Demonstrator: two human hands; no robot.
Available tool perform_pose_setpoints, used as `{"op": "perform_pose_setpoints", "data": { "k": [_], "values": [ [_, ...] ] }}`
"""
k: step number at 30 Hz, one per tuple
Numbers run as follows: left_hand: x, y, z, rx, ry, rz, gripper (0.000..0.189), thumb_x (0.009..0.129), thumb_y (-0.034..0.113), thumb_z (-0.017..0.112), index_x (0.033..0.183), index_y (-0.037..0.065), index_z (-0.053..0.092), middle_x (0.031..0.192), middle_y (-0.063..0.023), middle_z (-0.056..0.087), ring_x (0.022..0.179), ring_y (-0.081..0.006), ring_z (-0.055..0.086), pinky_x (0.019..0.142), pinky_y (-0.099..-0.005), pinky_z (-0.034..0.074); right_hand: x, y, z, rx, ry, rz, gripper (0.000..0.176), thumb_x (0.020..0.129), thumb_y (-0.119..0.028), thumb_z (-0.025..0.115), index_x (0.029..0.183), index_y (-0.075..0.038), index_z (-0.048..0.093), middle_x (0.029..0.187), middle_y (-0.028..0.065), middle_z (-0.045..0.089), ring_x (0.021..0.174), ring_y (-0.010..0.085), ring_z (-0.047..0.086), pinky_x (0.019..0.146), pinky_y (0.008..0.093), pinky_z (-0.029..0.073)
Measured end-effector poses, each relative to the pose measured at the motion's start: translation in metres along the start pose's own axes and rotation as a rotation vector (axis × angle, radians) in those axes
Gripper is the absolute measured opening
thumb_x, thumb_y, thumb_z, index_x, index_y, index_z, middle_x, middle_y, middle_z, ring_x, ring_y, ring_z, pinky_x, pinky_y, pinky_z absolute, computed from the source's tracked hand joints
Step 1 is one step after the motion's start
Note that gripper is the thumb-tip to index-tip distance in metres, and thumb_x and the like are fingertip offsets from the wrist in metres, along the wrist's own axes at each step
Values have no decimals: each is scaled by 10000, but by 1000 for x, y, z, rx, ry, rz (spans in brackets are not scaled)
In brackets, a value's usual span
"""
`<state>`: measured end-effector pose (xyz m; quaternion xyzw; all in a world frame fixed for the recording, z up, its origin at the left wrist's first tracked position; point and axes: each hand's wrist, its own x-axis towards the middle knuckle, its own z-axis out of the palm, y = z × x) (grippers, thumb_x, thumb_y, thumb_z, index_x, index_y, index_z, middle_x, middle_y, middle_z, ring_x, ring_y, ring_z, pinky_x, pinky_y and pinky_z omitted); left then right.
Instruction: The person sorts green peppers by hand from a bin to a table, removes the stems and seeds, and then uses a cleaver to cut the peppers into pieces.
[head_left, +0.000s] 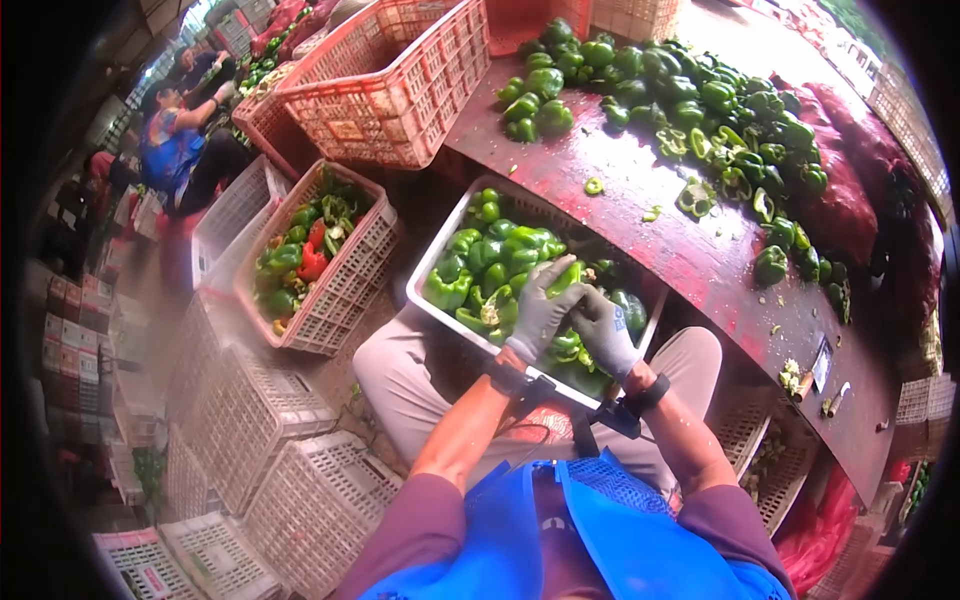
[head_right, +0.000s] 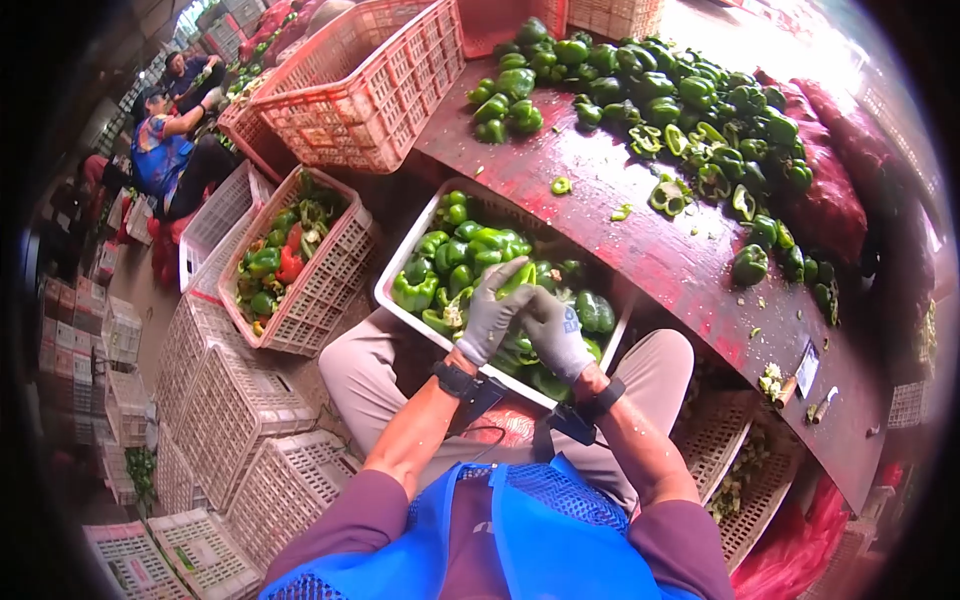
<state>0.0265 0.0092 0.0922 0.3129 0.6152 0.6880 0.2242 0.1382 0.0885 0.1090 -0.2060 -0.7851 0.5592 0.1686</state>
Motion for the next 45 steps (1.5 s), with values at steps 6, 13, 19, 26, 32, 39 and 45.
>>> {"op": "perform_pose_setpoints", "data": {
  "k": [6,13,19,26,32,39,45],
  "values": [
    [-2,-1,-50,479,150,78,497,698,200,789,1164,95,653,1147,-87,536,1085,-229,521,975,-340,419,9,11,-27,-667,154,-299,101,853,-126,607,892,-50,554,810,167,611,746,370,606,626,446,471],
    [85,27,-95,1111,15,328,729,665,416,792,1228,74,480,1200,-165,508,1118,-348,496,935,-438,416,-35,4,-144,-421,475,-46,110,886,-105,623,961,-29,597,784,148,642,715,247,676,629,340,504],
    [169,-118,-78,1264,-164,170,798,781,516,676,1366,54,389,1481,-196,303,1330,-374,341,1082,-487,283,-97,27,-204,-679,685,130,115,856,-77,641,944,-26,589,784,145,618,703,286,626,644,368,485],
    [179,-142,-62,1636,-296,37,574,927,465,431,1241,1,558,1288,-192,546,1364,-370,307,1104,-598,173,-217,122,-263,-1081,936,561,185,886,-184,611,996,-37,595,897,172,647,805,346,631,709,393,483],
    [176,-132,-62,1579,-251,17,559,928,461,451,1303,55,532,1408,-194,433,1362,-403,289,1099,-601,180,-337,171,-313,-1407,731,1331,346,878,-204,599,1202,-93,551,1150,181,584,1005,342,605,811,425,500],
    [123,-96,-24,1250,-87,347,435,864,388,561,1186,96,584,1339,-178,462,1297,-425,342,1056,-584,252,-115,94,-324,-1315,659,293,611,713,-92,704,1296,-102,521,1269,170,554,1122,351,562,942,414,468],
    [84,-60,30,986,-228,434,418,830,321,609,1179,92,587,1309,-159,500,1245,-393,424,1012,-523,338,133,114,-297,-1168,318,-59,699,744,-105,663,1391,-167,404,1330,187,468,1119,363,545,910,438,476]
  ]
}}
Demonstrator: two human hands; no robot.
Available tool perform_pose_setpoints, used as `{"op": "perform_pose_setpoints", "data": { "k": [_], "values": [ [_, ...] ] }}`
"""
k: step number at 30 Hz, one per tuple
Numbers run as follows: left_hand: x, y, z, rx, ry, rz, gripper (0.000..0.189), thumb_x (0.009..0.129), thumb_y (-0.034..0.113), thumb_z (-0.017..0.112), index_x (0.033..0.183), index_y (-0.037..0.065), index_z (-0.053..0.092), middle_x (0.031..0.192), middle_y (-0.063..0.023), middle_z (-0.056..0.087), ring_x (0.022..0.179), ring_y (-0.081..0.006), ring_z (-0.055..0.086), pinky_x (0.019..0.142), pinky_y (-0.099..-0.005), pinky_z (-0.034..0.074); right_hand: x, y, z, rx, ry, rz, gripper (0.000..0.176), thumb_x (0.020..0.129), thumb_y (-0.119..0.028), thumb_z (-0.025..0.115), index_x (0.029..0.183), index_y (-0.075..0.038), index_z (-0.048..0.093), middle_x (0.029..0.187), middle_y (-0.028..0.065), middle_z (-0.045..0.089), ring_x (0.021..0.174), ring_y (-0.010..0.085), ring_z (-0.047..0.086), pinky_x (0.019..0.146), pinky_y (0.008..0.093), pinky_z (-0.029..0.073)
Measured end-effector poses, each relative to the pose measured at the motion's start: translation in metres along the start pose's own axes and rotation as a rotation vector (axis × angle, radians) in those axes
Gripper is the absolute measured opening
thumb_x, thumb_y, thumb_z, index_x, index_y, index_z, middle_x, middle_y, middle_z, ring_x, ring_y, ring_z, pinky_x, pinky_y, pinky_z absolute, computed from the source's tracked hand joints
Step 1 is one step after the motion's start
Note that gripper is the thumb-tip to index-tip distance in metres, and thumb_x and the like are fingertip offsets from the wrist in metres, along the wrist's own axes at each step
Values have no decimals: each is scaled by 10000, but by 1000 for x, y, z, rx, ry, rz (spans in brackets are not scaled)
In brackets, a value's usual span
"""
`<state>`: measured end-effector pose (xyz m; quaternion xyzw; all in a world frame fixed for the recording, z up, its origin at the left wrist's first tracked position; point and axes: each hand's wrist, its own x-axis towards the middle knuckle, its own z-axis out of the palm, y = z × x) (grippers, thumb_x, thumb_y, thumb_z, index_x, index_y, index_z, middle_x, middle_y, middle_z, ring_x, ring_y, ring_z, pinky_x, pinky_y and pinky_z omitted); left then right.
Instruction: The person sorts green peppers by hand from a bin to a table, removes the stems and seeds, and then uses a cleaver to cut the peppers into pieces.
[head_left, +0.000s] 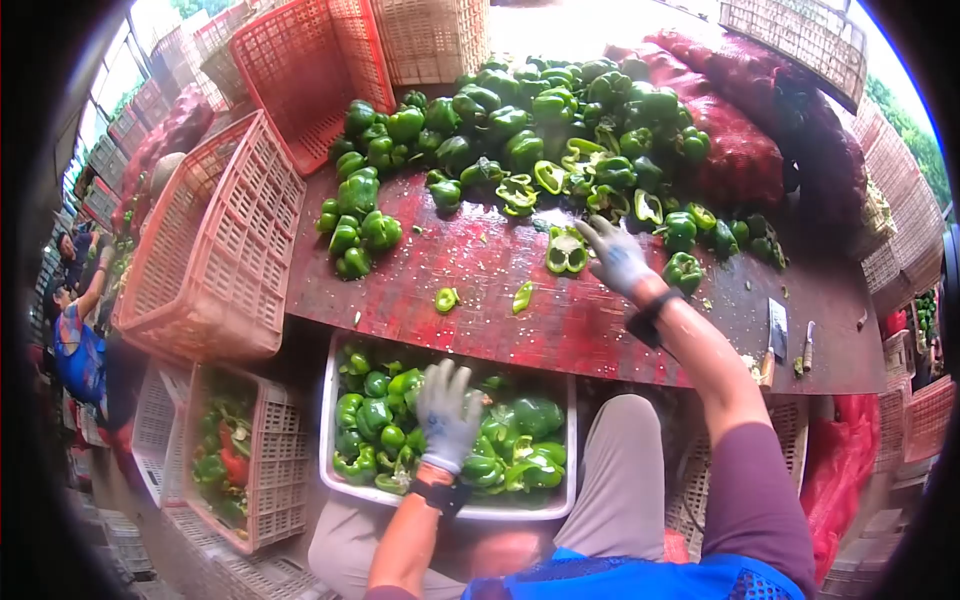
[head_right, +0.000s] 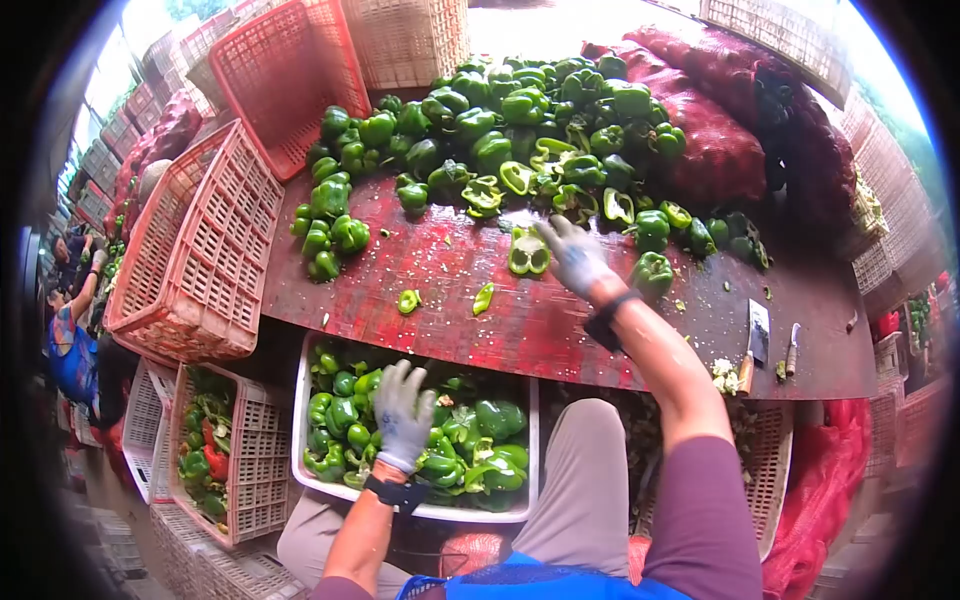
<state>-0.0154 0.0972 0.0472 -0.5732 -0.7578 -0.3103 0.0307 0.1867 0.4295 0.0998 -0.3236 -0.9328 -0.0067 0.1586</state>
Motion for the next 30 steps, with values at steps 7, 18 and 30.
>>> {"op": "perform_pose_setpoints", "data": {
  "k": [7,18,30],
  "values": [
    [-19,0,8,-428,-130,-155,372,892,230,617,1211,42,582,1186,-203,599,1081,-334,585,921,-406,460,57,-37,39,-15,18,-41,536,698,-420,737,1045,-38,588,999,212,633,988,326,627,819,416,518],
    [-11,19,-10,-1220,-106,-641,436,974,364,525,1255,30,522,1107,-54,600,944,-137,593,791,-283,515,-89,-241,-3,400,76,-229,499,758,-222,655,1200,-51,501,878,183,604,751,357,634,647,454,522],
    [-64,34,-62,-1322,-169,-607,266,951,185,496,1110,15,624,1026,-40,641,907,-108,607,768,-259,505,-120,-260,-15,1532,-473,284,424,861,-117,581,1279,-48,555,1065,39,632,907,92,598,756,250,521]
  ]
}}
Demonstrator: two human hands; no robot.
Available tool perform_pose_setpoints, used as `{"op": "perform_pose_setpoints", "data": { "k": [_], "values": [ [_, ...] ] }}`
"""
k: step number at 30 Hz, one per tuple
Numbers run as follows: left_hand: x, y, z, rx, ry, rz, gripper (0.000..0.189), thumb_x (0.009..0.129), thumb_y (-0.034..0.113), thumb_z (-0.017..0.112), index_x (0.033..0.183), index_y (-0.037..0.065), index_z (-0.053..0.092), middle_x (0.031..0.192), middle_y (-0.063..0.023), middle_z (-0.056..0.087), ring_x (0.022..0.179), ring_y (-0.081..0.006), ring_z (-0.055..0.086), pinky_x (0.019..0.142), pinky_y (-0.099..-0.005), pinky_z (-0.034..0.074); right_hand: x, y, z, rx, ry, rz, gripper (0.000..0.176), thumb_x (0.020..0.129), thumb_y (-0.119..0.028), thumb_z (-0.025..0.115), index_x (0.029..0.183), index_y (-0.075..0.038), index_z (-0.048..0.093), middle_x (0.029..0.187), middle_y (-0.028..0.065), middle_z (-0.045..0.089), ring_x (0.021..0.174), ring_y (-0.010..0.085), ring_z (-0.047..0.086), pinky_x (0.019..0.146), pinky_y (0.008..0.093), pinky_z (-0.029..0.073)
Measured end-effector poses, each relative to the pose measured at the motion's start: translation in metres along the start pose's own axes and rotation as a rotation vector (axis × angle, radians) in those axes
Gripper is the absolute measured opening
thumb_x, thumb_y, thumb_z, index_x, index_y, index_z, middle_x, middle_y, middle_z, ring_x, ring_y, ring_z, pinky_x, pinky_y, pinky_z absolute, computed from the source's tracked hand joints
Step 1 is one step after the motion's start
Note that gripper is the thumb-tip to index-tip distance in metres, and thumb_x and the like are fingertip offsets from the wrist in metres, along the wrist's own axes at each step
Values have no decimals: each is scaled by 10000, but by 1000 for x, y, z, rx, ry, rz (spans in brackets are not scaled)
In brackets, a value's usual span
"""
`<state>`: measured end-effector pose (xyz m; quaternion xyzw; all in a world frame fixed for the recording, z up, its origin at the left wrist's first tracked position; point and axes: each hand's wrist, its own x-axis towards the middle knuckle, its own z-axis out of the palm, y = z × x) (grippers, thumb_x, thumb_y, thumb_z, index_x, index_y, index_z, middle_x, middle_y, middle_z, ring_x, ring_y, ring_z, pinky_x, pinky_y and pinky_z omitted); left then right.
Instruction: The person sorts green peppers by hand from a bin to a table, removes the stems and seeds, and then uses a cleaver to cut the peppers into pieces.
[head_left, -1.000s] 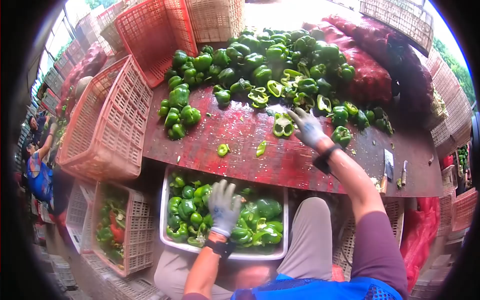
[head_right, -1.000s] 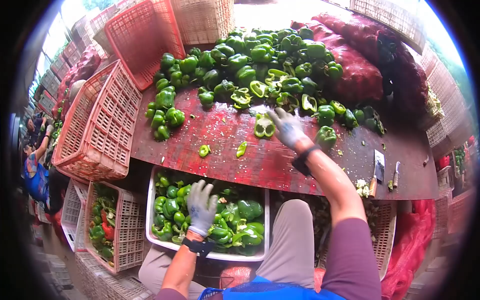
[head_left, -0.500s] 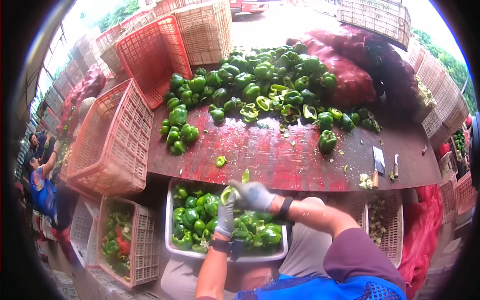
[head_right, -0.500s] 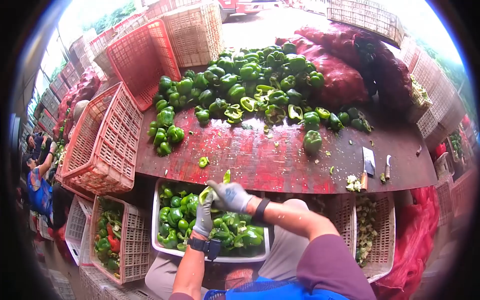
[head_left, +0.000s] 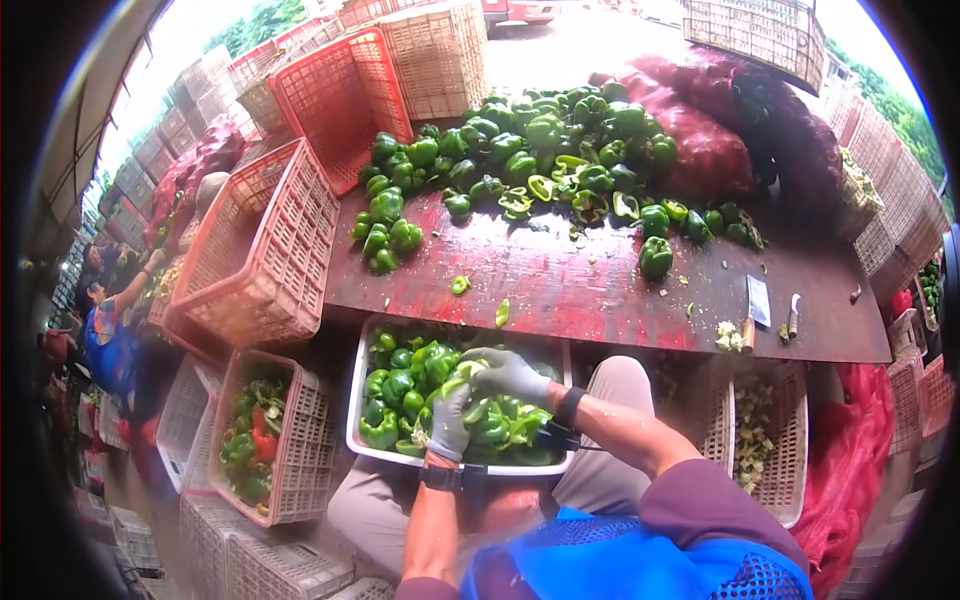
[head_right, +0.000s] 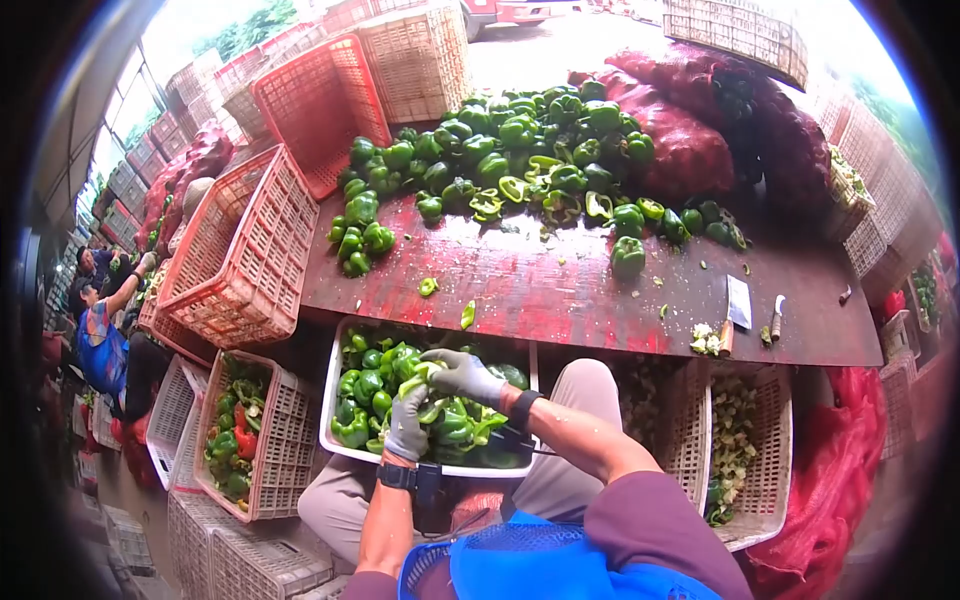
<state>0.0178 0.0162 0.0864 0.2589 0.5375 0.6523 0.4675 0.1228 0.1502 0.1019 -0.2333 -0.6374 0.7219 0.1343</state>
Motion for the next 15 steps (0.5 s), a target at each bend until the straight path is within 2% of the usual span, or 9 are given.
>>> {"op": "perform_pose_setpoints", "data": {
  "k": [1,2,6,8,9,10,11,13,15],
  "values": [
    [1,0,-2,-128,6,-74,251,942,170,508,1095,14,633,1016,-46,646,900,-113,615,766,-265,512,4,15,-2,133,-18,-17,438,869,-127,563,1300,-51,539,953,11,640,736,64,540,643,218,464],
    [-4,18,-1,530,-191,313,222,915,126,540,1080,18,644,1013,-54,655,904,-126,632,778,-286,529,2,17,-4,95,-67,-74,432,876,-135,558,1300,-59,542,906,-4,625,703,52,518,604,207,438],
    [-7,4,-23,-127,-258,-322,266,884,79,579,1139,17,622,1080,-51,651,973,-160,627,842,-285,516,2,35,-13,-10,-403,57,476,899,-141,556,1363,-54,490,1112,30,588,916,84,519,795,241,418],
    [10,-37,-42,179,-341,-115,306,900,96,573,1199,33,571,1067,-47,641,931,-153,624,812,-276,519,-16,16,11,-280,-473,-200,597,895,-170,596,1443,-96,373,1227,70,574,1053,141,535,907,276,428],
    [19,-61,-44,-78,-314,-187,283,912,97,558,1190,43,563,1029,-30,632,871,-111,620,747,-249,531,-27,3,24,-406,-481,-335,667,892,-185,617,1483,-117,314,1284,90,566,1121,170,542,963,294,433],
    [18,-70,-42,169,-229,170,276,947,73,491,1213,38,553,1024,-39,632,890,-146,623,764,-274,531,-25,-1,23,-359,-345,-246,687,878,-185,627,1485,-128,311,1283,93,568,1112,172,549,944,298,445],
    [43,-88,-84,-374,-414,-222,314,953,167,495,1239,54,554,1130,-61,622,973,-152,620,794,-300,541,-21,-6,19,-305,-213,-160,706,863,-185,637,1487,-139,308,1281,97,569,1102,175,556,926,303,458],
    [16,-23,-41,288,-65,35,360,957,262,510,1233,35,551,1117,-83,629,947,-138,629,748,-306,558,-8,-1,-1,-220,-128,-190,779,835,-184,661,1492,-99,252,1358,123,467,1196,194,454,977,311,392],
    [32,-55,-63,295,84,116,407,943,307,548,1240,28,552,1155,-114,607,1020,-206,602,849,-344,516,3,6,-24,-48,-184,-141,870,808,-173,684,1500,-37,175,1529,163,256,1405,222,241,1141,319,229]
  ]
}}
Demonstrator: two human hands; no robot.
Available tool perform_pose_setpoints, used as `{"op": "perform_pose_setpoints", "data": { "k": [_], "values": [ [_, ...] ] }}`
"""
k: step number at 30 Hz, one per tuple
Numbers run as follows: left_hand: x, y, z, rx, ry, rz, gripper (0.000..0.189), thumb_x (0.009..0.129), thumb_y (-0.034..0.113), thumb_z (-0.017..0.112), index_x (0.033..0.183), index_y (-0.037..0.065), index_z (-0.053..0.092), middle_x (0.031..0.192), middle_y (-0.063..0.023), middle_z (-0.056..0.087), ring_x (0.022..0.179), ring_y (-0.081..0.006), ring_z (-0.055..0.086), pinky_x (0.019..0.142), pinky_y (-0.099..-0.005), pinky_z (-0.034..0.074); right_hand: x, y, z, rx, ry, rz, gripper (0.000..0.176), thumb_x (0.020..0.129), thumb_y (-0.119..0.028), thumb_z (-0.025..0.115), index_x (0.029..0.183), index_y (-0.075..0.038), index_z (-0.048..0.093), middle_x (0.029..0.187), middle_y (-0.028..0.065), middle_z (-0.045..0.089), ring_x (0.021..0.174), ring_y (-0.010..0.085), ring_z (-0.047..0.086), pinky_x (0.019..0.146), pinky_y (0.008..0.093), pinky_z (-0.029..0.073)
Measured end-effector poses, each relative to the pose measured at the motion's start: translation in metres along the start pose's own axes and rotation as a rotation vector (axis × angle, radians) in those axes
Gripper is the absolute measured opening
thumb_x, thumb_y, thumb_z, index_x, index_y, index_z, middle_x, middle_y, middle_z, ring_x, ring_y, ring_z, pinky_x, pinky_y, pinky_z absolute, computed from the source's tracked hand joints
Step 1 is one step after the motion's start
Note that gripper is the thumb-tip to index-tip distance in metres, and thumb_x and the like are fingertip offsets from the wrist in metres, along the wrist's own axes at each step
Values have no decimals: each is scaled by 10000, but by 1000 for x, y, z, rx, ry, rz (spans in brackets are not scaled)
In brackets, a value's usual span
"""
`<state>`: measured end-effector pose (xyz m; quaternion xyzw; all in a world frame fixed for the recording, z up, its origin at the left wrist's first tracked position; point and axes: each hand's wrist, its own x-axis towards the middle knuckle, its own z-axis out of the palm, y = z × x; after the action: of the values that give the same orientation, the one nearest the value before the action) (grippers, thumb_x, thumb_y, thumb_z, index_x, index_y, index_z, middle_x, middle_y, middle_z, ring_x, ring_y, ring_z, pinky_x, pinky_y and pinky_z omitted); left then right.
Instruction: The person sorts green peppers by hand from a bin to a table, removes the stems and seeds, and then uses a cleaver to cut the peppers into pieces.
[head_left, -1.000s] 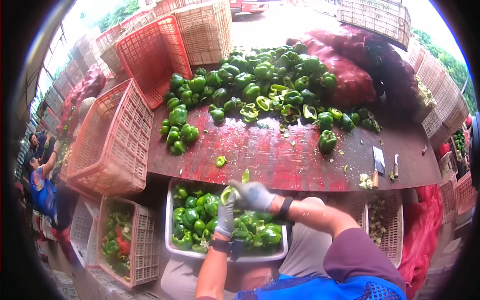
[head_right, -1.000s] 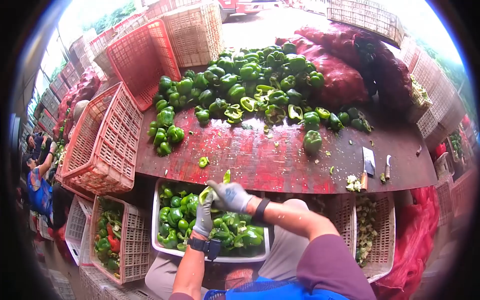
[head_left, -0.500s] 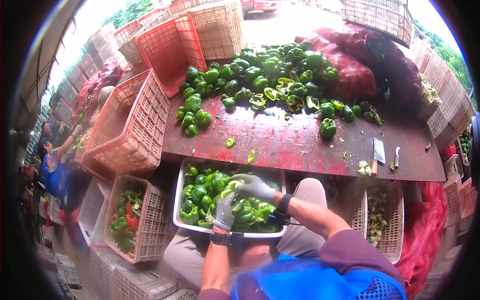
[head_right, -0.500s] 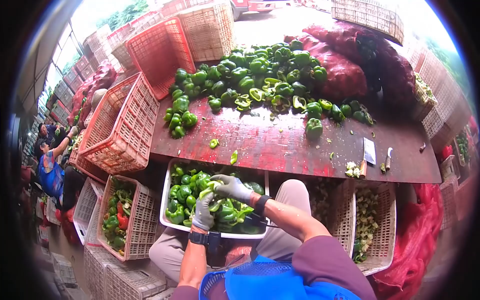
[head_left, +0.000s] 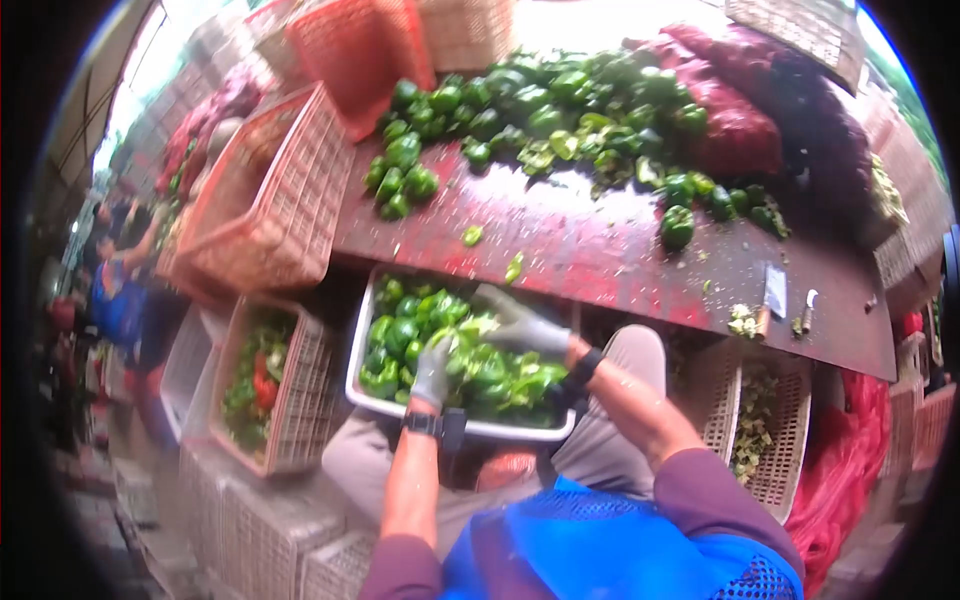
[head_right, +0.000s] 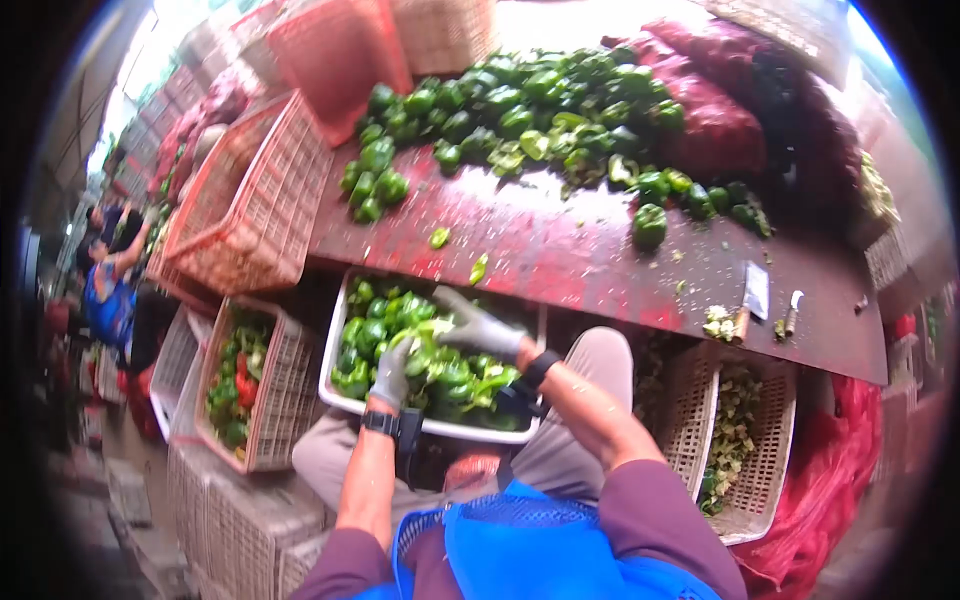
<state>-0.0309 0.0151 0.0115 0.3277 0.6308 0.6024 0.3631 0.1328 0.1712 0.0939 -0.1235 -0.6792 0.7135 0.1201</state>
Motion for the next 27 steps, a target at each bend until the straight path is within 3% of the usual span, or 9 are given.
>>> {"op": "perform_pose_setpoints", "data": {
  "k": [2,5,8,11,15,18,21,22,27],
  "values": [
    [-4,35,26,132,281,134,485,907,355,626,1234,3,558,1160,-191,584,1083,-312,564,951,-396,448,5,29,-7,141,-49,-126,883,823,-91,642,1519,-78,100,1505,191,299,1368,243,329,1094,322,309],
    [-7,49,30,698,189,362,552,896,424,620,1276,32,546,1217,-207,564,1122,-343,540,988,-403,410,-17,-10,3,-83,-13,93,877,825,-70,618,1526,-110,92,1349,156,452,1179,211,495,973,298,422],
    [-20,89,41,-223,-186,-199,416,939,395,584,1166,49,621,972,-60,625,799,-120,579,722,-264,474,-17,-5,8,-89,-38,2,886,826,-88,625,1529,-117,87,1241,120,500,1086,189,530,924,280,445],
    [-19,84,41,140,-271,-94,361,964,376,557,1099,53,646,868,32,593,711,-37,494,608,-207,414,-14,8,18,-65,-110,-67,883,854,-87,641,1525,-100,67,1329,117,478,1080,152,519,924,282,440],
    [-24,89,37,-185,-205,-202,293,950,335,595,1030,59,653,788,64,568,671,-21,461,561,-200,369,-31,-37,30,333,-110,136,866,875,-30,622,1527,-110,58,1365,84,453,1207,140,447,980,275,411],
    [-25,76,44,-221,-107,-173,214,939,255,602,958,49,657,797,50,587,664,-20,481,536,-195,362,-32,-15,37,248,-3,-127,869,848,-55,652,1525,-100,109,1423,96,406,1037,99,506,797,209,456],
    [-34,91,55,-20,-37,-155,160,925,169,573,871,44,658,777,10,629,673,-51,567,579,-211,449,-51,-38,31,307,-66,114,828,855,-101,642,1519,-97,149,1099,-3,555,762,38,518,575,174,419],
    [-27,70,58,96,-54,109,159,914,143,585,863,18,668,785,-7,652,688,-85,591,625,-238,473,-55,-35,30,675,-84,191,831,850,-154,643,1520,-118,152,919,-38,529,647,18,464,491,174,361],
    [-18,96,93,460,-209,346,98,868,91,607,882,16,668,806,-140,668,752,-253,660,678,-329,502,-68,-9,0,663,-76,266,781,854,-214,632,1503,-154,202,829,-35,514,536,28,407,429,179,306]
  ]
}}
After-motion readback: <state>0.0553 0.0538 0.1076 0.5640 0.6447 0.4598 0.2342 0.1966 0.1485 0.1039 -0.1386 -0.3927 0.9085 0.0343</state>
